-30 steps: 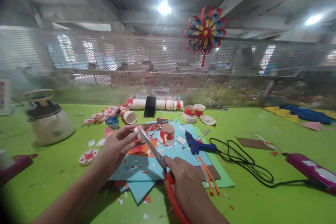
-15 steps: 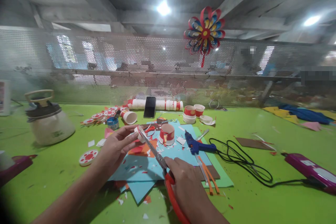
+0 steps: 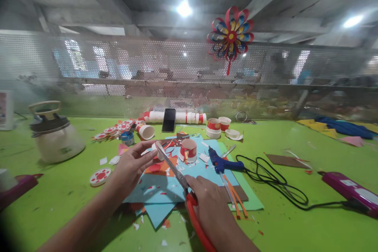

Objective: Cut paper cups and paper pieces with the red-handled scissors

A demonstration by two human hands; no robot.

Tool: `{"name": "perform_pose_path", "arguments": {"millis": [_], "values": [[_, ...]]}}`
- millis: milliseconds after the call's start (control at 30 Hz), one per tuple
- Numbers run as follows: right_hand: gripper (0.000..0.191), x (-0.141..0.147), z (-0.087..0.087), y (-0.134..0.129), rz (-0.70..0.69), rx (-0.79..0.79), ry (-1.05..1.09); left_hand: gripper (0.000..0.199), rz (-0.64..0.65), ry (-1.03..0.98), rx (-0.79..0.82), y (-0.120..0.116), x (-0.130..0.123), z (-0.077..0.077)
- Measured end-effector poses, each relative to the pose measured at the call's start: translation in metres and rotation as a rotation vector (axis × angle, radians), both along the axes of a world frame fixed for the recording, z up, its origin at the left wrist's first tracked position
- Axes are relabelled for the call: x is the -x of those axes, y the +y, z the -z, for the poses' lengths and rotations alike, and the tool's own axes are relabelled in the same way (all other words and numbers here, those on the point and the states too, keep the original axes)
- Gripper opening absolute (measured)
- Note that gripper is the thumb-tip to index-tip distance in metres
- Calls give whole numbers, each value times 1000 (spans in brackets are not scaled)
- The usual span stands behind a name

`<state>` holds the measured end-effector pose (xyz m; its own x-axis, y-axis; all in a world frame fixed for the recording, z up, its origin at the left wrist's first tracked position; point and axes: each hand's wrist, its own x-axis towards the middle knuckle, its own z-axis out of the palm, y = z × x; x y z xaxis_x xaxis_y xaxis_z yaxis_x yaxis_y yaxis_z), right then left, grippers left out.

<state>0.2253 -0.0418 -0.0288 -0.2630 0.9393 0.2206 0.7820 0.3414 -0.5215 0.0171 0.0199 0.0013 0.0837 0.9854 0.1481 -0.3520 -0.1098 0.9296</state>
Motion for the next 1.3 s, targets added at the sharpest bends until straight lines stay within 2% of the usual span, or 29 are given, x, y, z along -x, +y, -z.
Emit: {"name": "perform_pose_path", "arguments": {"millis": [400,500,633,733,900,1100,1300], "values": [[32,2,2,-3,4,-21,-1,44,-23,-70,52,-2,-3,-3],[30,2,0,-3,-3,-41,13,40,3,-116,44,-1,-1,-1],[36,2,-1,-2,0,-29,21,36,56,-181,36,2,1,1],[40,2,0,-1,-8,-14,24,35,53,-149,13,2,1,1],[35,0,1,-1,-21,-5,46,36,28,-86,-13,0,-1,0],[42,0,3,0,-16,8,52,37,-7,-72,-8,-3,-5,-1],[36,1,2,-1,-6,-15,44,37,-8,-81,-4,-2,-4,-1]]}}
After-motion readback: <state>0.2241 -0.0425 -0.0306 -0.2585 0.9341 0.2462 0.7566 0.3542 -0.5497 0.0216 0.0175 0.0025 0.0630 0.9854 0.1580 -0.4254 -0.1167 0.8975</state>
